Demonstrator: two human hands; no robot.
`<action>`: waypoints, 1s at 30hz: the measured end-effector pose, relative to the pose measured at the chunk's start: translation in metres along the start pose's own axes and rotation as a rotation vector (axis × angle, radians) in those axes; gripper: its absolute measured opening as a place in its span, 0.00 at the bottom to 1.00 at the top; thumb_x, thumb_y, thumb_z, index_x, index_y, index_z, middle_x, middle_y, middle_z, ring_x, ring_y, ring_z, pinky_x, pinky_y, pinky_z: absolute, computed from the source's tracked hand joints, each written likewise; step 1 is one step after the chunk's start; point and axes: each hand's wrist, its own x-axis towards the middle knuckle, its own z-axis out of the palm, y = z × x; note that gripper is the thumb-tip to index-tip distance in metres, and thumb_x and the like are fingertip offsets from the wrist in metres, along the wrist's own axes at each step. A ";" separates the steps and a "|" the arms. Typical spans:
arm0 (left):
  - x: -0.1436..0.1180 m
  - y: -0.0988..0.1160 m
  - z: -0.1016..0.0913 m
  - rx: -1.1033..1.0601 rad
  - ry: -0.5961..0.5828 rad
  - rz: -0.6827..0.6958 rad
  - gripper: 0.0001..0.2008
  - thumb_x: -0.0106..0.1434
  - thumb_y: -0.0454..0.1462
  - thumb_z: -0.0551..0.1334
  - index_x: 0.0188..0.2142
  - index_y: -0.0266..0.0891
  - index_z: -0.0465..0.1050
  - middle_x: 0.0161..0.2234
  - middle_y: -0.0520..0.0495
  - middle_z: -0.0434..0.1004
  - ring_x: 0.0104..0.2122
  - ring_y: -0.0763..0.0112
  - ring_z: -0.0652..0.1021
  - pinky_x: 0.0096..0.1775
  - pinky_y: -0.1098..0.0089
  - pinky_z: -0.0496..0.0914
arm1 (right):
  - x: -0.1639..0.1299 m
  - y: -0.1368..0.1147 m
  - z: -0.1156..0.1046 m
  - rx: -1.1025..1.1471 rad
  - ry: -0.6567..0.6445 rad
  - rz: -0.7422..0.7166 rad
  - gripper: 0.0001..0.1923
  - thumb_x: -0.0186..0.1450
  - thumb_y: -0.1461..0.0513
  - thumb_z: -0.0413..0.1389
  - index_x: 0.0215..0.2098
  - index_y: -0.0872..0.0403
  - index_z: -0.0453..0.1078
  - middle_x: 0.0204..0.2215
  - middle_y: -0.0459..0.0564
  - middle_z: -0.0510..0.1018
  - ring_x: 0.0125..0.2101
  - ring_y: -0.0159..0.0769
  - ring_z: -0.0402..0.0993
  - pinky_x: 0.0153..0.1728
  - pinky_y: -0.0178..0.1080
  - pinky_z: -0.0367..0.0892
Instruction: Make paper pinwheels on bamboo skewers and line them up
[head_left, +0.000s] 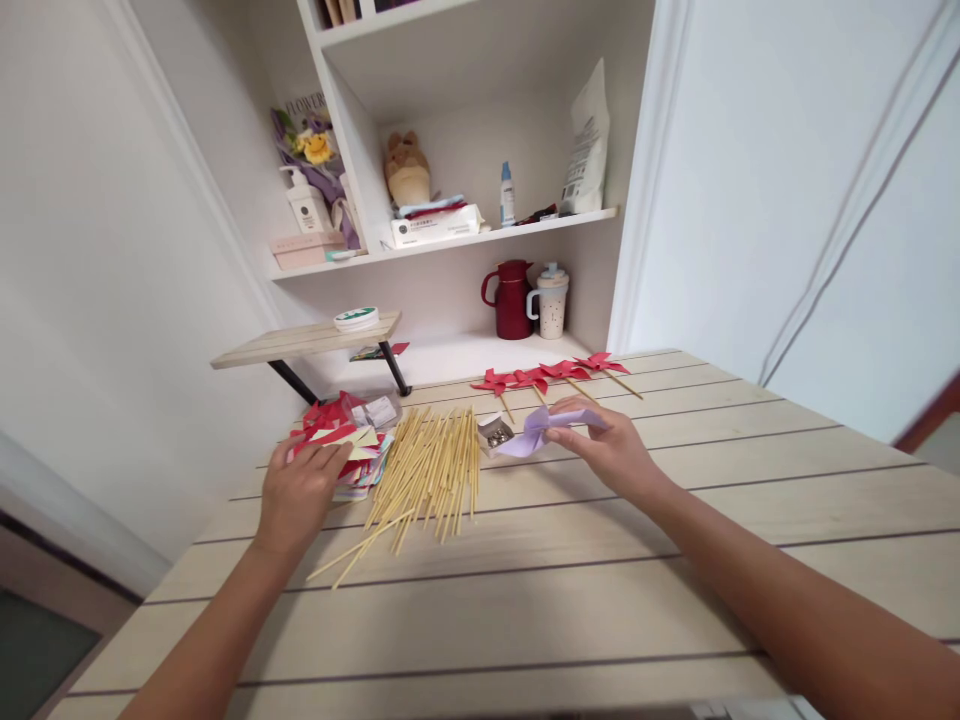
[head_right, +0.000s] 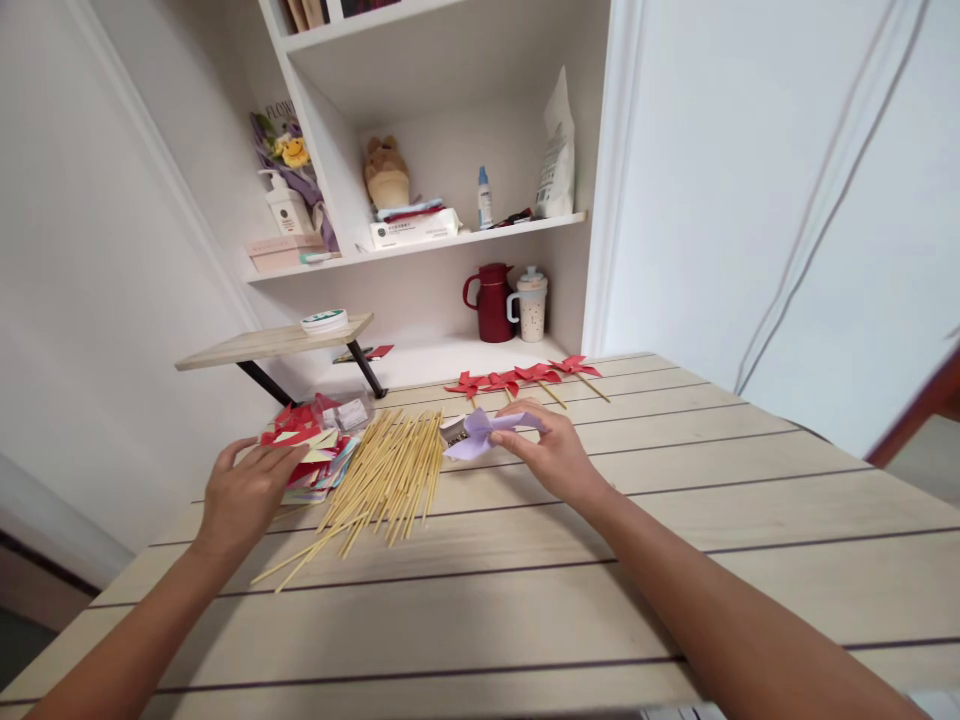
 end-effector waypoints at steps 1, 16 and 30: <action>0.000 -0.001 0.001 0.009 0.001 0.004 0.16 0.68 0.30 0.49 0.47 0.43 0.72 0.41 0.44 0.83 0.38 0.59 0.79 0.52 0.53 0.62 | 0.000 -0.001 0.000 -0.001 0.002 0.006 0.07 0.62 0.54 0.63 0.34 0.48 0.77 0.38 0.49 0.79 0.42 0.43 0.75 0.44 0.45 0.67; 0.000 -0.014 0.001 -0.006 0.078 -0.102 0.16 0.69 0.31 0.49 0.50 0.45 0.71 0.45 0.49 0.82 0.49 0.62 0.78 0.61 0.50 0.55 | 0.000 0.001 0.001 -0.003 0.004 0.010 0.10 0.61 0.52 0.63 0.35 0.49 0.77 0.38 0.50 0.80 0.42 0.45 0.76 0.44 0.46 0.69; -0.015 -0.011 -0.007 -0.071 -0.276 -0.204 0.14 0.68 0.44 0.55 0.46 0.45 0.78 0.52 0.40 0.79 0.50 0.50 0.76 0.56 0.42 0.56 | 0.001 -0.001 -0.001 0.049 -0.026 0.023 0.10 0.61 0.52 0.63 0.35 0.49 0.78 0.39 0.50 0.81 0.42 0.45 0.76 0.44 0.47 0.70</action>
